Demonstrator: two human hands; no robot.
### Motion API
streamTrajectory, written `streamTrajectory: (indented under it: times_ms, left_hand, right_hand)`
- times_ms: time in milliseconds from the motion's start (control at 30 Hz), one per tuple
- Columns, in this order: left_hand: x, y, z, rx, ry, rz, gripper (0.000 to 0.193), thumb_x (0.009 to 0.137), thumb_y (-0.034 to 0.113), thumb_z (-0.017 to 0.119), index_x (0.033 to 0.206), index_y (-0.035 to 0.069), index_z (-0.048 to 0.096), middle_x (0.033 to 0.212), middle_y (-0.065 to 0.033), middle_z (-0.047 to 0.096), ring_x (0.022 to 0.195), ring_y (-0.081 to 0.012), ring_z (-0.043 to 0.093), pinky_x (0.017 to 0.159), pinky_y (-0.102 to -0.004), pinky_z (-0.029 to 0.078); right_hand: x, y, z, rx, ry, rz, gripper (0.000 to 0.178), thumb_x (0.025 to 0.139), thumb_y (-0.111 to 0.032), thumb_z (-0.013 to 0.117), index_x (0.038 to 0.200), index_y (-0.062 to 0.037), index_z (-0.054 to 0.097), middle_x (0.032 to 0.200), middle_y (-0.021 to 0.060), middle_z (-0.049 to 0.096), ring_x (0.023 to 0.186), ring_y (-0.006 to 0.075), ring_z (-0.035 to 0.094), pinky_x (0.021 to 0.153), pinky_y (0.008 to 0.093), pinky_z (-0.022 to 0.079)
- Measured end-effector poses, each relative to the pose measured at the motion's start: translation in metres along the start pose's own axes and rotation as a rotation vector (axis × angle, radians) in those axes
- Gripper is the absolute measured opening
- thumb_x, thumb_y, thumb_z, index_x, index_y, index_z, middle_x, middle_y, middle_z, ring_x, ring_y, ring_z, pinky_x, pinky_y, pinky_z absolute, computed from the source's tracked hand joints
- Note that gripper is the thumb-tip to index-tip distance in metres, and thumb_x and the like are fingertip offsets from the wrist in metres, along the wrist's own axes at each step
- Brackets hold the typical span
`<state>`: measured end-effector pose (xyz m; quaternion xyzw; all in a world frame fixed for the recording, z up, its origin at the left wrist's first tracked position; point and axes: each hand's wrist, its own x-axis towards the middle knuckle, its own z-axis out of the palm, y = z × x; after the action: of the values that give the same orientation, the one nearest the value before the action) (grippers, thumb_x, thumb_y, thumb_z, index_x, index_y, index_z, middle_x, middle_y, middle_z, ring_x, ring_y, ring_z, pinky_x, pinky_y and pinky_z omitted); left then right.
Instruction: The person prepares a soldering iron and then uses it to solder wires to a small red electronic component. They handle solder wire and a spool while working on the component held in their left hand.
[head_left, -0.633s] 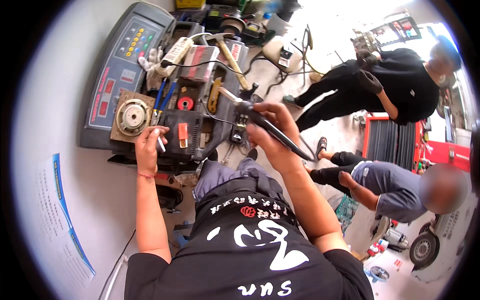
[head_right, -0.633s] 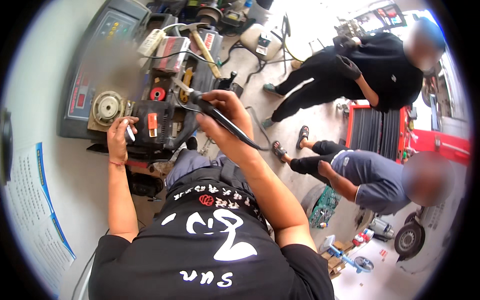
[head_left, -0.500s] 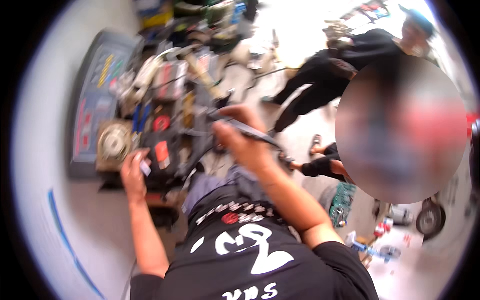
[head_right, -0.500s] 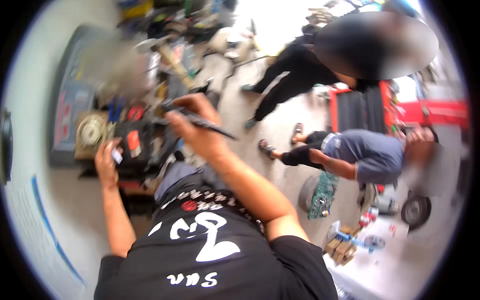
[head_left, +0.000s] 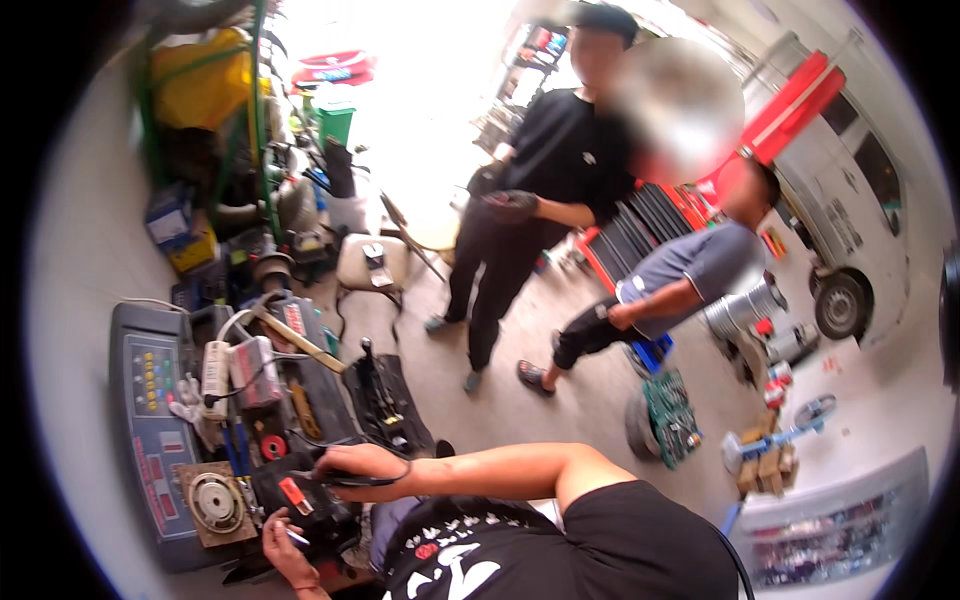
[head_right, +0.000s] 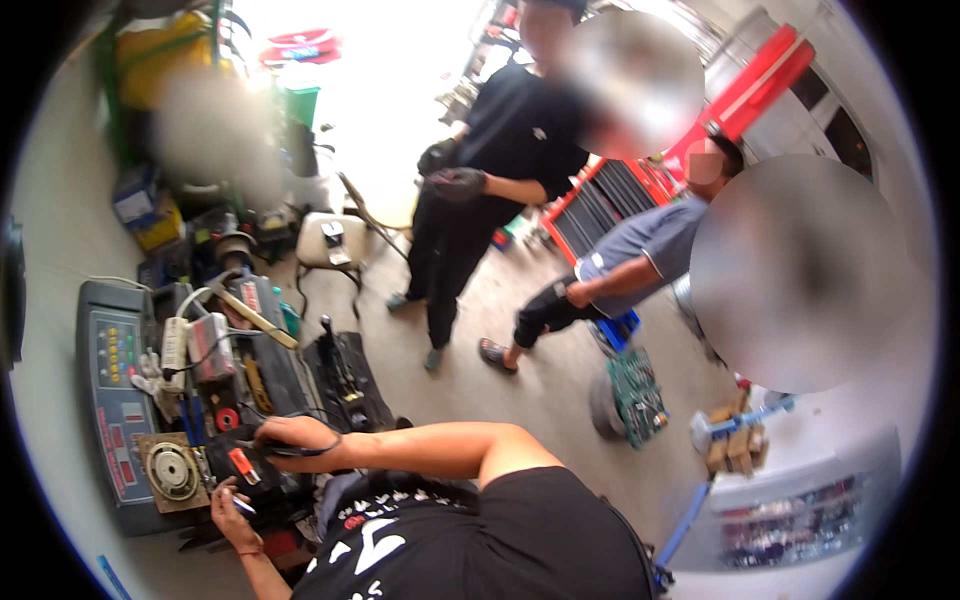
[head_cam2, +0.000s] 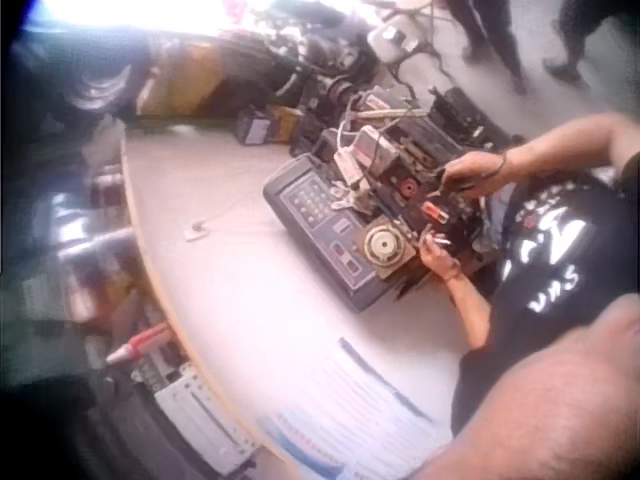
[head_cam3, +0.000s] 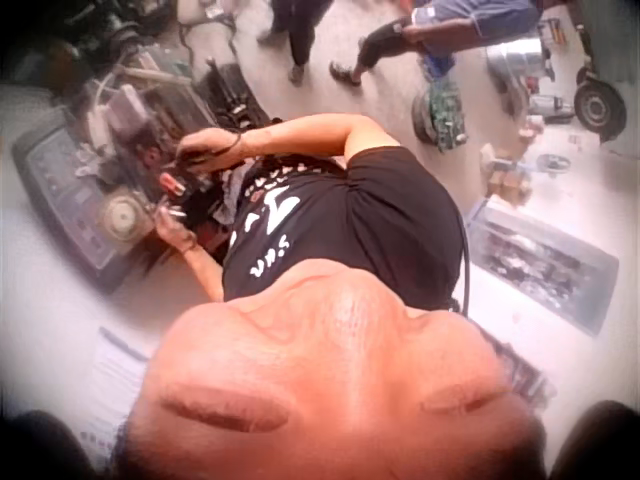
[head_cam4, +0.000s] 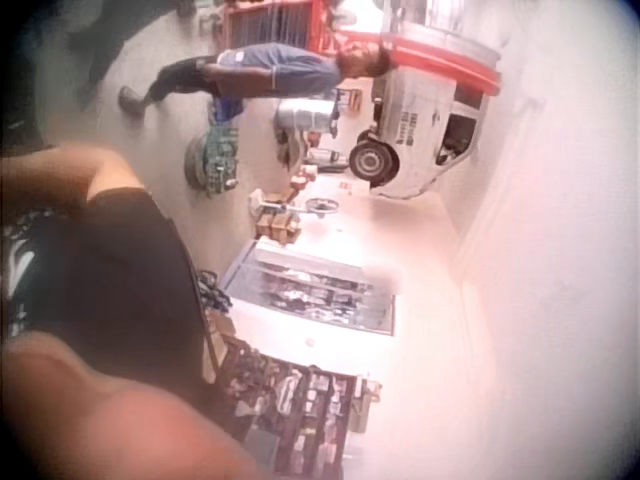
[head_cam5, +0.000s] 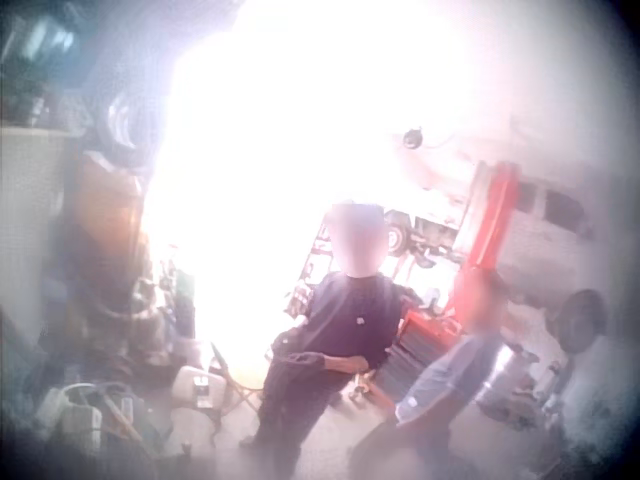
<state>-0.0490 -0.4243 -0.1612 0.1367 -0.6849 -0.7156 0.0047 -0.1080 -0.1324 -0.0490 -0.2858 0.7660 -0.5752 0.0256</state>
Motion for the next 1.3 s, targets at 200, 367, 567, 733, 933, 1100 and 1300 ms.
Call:
streamTrajectory:
  times_ms: [200,367,567,733,933,1100,1300]
  left_hand:
    - [-0.013,0.015,0.013,-0.034,0.12,0.057,0.023,0.105,0.012,0.049,0.105,-0.002,0.067,0.099,-0.006,0.067,0.072,-0.0094,0.055,0.068,-0.0253,0.046]
    - [-0.026,0.013,0.027,-0.06,0.153,0.006,0.02,0.105,0.015,0.05,0.107,0.002,0.065,0.101,-0.0063,0.069,0.072,-0.0093,0.057,0.067,-0.0245,0.047]
    - [-0.031,0.016,0.018,-0.08,0.182,-0.049,0.016,0.104,0.015,0.052,0.109,0.006,0.065,0.095,-0.0039,0.068,0.072,-0.0089,0.057,0.064,-0.0227,0.045]
    - [-0.03,0.01,0.002,-0.168,0.241,-0.095,0.017,0.102,0.015,0.056,0.11,0.006,0.068,0.096,-0.0039,0.069,0.075,-0.0094,0.059,0.068,-0.0237,0.047]
    - [-0.053,0.03,0.011,-0.195,0.286,-0.131,0.02,0.101,0.013,0.059,0.111,0.001,0.072,0.1,-0.0054,0.071,0.079,-0.0087,0.06,0.073,-0.0244,0.049]
    - [-0.047,0.012,0.021,-0.267,0.261,-0.113,0.019,0.101,0.01,0.056,0.11,-0.001,0.07,0.116,-0.0098,0.072,0.081,-0.009,0.06,0.076,-0.0251,0.05]
    - [-0.055,0.013,0.053,-0.282,0.16,-0.054,0.018,0.103,0.01,0.057,0.11,0.0,0.069,0.122,-0.0095,0.069,0.084,-0.0078,0.059,0.077,-0.0235,0.05]
  right_hand:
    - [0.014,-0.023,-0.005,0.189,0.179,0.231,0.031,0.092,-0.004,0.068,0.121,-0.0015,0.058,0.101,0.0103,0.069,0.094,0.0145,0.067,0.083,0.031,0.055]
    - [-0.002,-0.019,-0.002,0.147,0.151,0.162,0.033,0.092,-0.004,0.067,0.124,-0.0025,0.06,0.109,0.0113,0.068,0.103,0.0182,0.067,0.09,0.0329,0.053]
    - [0.017,-0.029,0.018,0.1,0.065,0.02,0.033,0.092,-0.003,0.068,0.124,-0.0025,0.062,0.111,0.0144,0.065,0.106,0.0289,0.065,0.093,0.036,0.051]
    - [0.025,-0.041,0.015,-0.056,-0.11,0.049,0.039,0.084,-0.002,0.074,0.122,-0.0044,0.063,0.115,0.0152,0.066,0.107,0.0311,0.066,0.092,0.0378,0.053]
    - [-0.004,-0.032,0.038,0.042,0.094,0.348,0.03,0.091,0.002,0.071,0.12,0.0012,0.063,0.104,0.0077,0.07,0.092,0.0111,0.066,0.08,0.0264,0.054]
    - [-0.001,-0.01,0.046,-0.114,-0.073,0.291,0.032,0.085,-0.003,0.077,0.115,0.0004,0.065,0.098,0.0113,0.071,0.084,0.017,0.07,0.077,0.0282,0.054]
    - [0.011,-0.008,0.051,-0.234,-0.144,0.185,0.029,0.082,0.0,0.076,0.108,0.0016,0.066,0.093,0.0154,0.07,0.079,0.0259,0.072,0.072,0.0322,0.056]
